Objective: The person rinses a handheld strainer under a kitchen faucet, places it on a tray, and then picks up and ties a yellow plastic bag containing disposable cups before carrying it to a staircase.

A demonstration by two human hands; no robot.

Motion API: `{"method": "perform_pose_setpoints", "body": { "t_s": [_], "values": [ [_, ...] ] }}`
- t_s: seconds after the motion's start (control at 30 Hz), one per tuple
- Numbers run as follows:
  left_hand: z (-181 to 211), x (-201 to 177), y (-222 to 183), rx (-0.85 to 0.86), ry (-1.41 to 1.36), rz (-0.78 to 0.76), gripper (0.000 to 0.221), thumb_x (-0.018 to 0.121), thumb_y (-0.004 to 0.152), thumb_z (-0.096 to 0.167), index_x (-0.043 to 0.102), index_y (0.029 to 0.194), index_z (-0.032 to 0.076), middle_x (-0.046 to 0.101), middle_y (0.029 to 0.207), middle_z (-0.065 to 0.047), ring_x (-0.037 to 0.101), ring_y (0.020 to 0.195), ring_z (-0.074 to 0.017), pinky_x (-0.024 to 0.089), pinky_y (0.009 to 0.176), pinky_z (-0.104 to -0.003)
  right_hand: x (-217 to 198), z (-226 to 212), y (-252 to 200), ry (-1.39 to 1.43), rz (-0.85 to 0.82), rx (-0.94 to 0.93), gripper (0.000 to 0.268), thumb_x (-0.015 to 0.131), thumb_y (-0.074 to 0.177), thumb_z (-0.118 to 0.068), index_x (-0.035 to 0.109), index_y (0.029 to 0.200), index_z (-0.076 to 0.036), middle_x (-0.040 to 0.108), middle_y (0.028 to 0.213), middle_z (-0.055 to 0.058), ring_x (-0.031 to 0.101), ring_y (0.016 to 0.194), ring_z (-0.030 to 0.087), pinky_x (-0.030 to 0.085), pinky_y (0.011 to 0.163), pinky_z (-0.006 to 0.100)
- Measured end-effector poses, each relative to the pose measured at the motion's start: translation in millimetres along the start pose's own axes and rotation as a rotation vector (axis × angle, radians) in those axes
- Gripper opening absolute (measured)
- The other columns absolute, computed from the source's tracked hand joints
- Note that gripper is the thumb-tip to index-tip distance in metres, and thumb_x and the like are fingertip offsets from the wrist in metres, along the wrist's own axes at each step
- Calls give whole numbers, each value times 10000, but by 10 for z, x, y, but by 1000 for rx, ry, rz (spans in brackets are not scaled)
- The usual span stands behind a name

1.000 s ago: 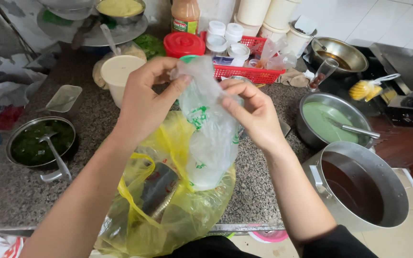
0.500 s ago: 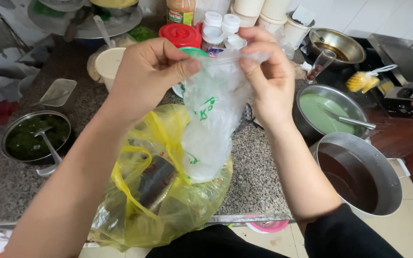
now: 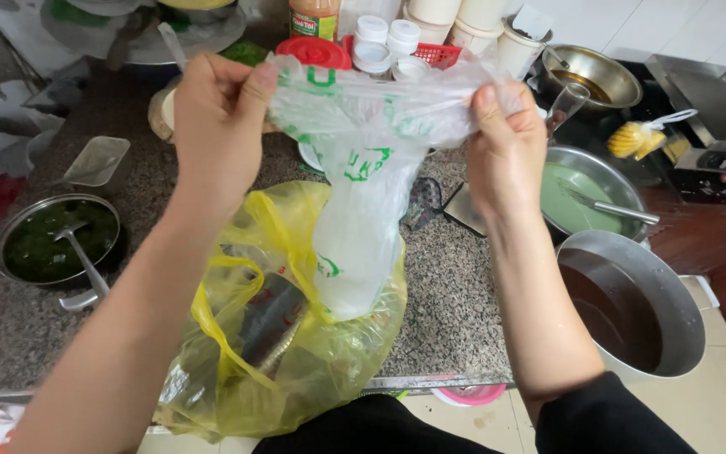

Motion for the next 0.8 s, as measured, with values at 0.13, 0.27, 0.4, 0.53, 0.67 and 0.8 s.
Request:
{"method": "perform_pose_setpoints", "body": {
  "t_s": [0.13,0.27,0.4,0.53,0.67,0.8],
  "values": [
    [41,-73,-47,92,59,38,279,673,1120,235,499,1110,18,650,930,-30,615,771,-69,542,665,-238,-120,96,-65,-48,89,62,243,644,1070,-221,689,1233,-46,739,1197,61,679,1105,160,507,1052,356],
    [-11,-54,-99,-2,40,67,258,661,1113,244,516,1112,31,652,941,-16,626,793,-59,571,688,-230,-313,176,-72,-54,152,91,263,616,1082,-240,706,1238,-48,746,1194,64,690,1087,162,513,1031,359],
    [-252,-145,-152,-37,41,114,249,651,1122,249,528,1130,33,646,959,-34,615,817,-75,562,717,-238,-628,389,-138,-84,188,101,260,587,1108,-259,696,1234,-59,750,1185,69,689,1083,171,508,1002,361],
    [-577,-762,-88,82,64,255,242,669,1180,210,558,1185,-5,635,1042,-73,589,899,-128,517,775,-292,-1374,462,-159,25,334,110,282,541,1149,-241,598,1354,-56,715,1270,90,660,1136,211,500,1025,401],
    [-548,-1278,-41,0,-131,298,238,632,1163,219,604,1156,-17,655,1049,-87,612,903,-161,531,767,-336,-1403,307,-232,149,427,170,356,456,1078,-251,516,1404,-120,682,1363,93,670,1235,252,504,1091,483],
    [-691,-1361,-188,-46,-349,220,241,593,1150,235,593,1182,-4,683,1173,-127,692,1062,-215,627,946,-415,-1769,608,-360,395,495,262,371,398,1104,-270,500,1429,-123,615,1448,137,646,1316,322,438,1147,573]
  ]
}}
Point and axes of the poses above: each hand's wrist, its own y-axis towards the middle knuckle, its own x-axis out of the palm, z = x × y, the point moved 9 cm from there along y, towards the middle knuckle
